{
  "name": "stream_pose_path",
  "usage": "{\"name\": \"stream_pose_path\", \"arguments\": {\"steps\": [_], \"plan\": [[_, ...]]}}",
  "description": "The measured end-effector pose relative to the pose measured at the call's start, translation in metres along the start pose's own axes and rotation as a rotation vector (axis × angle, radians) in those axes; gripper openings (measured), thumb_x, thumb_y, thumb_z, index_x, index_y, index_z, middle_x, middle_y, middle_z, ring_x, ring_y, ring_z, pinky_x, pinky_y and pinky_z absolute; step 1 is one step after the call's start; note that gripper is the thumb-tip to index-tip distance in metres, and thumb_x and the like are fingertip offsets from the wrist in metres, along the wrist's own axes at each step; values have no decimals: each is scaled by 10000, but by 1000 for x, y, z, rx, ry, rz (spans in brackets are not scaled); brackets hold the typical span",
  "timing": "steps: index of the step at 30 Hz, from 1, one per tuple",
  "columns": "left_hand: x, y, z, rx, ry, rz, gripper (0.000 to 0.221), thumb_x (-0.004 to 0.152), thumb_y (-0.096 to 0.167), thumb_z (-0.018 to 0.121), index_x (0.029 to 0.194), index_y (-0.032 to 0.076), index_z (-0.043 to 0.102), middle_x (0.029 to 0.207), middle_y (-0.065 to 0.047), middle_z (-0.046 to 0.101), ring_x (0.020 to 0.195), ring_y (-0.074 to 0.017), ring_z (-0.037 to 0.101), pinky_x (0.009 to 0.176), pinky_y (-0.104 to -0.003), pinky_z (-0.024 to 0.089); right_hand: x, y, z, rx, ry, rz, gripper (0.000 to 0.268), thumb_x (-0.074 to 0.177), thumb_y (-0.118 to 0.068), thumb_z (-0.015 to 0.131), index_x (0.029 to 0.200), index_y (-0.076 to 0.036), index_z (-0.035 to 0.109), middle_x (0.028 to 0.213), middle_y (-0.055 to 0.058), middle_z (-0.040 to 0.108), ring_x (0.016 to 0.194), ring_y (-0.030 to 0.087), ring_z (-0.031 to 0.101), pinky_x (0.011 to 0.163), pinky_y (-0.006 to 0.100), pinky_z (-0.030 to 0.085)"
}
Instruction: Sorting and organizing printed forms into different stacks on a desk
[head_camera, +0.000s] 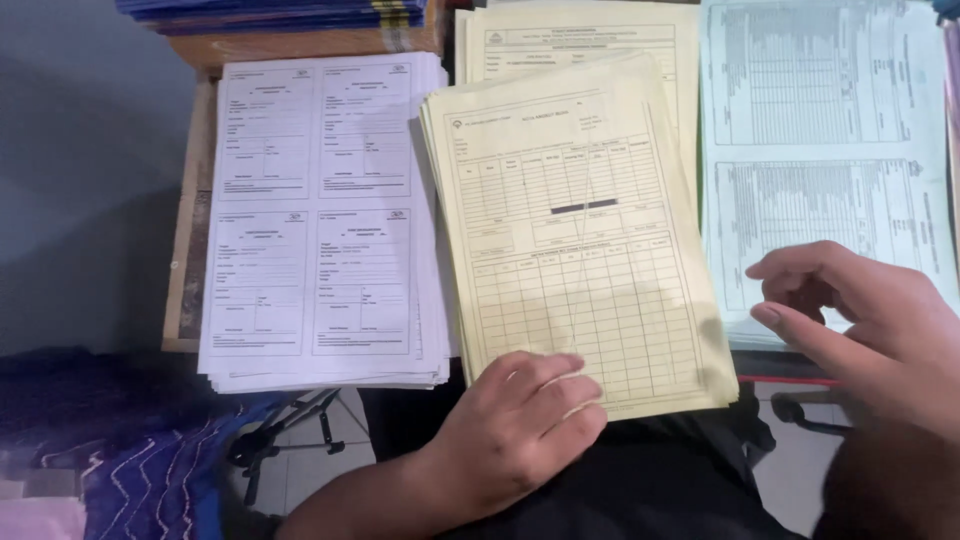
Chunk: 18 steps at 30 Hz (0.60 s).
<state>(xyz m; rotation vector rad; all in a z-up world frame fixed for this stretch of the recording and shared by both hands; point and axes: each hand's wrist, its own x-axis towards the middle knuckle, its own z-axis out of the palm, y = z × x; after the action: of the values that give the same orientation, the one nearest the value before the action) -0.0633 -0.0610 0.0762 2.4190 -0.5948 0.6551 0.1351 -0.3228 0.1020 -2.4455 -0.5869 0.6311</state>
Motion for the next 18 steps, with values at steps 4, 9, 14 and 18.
{"name": "stream_pose_path", "arguments": {"steps": [4,9,14,18], "plan": [[-7,7,33,221,-122,-83,162,1022,36,702,1164,81,639,1414,-163,555,1367,-412,507,1065,-528,559,-22,59,23,410,60,-254,178,923,-86,652,1091,-30,665,854,73,690,730,146,629,676,252,507],[-12,11,55,516,-238,-173,615,810,-24,794,1312,251,571,1516,-72,440,1355,-338,455,1073,-455,521,-28,69,30,835,16,-328,40,992,-97,570,1010,-62,581,732,35,539,646,135,459,607,262,389],[-4,12,38,357,-284,-141,449,920,-50,594,1350,75,561,1430,-241,530,1341,-479,501,1114,-555,488,-36,80,32,790,-10,-270,80,979,-121,591,997,-48,616,674,15,502,608,124,480,535,244,402],[12,3,3,-195,-393,-307,837,695,7,859,1409,-18,423,1424,-269,539,1454,-491,404,1211,-504,363,-38,73,32,663,-53,4,85,977,-78,620,989,-4,660,676,83,555,565,174,507,480,300,440]]}}
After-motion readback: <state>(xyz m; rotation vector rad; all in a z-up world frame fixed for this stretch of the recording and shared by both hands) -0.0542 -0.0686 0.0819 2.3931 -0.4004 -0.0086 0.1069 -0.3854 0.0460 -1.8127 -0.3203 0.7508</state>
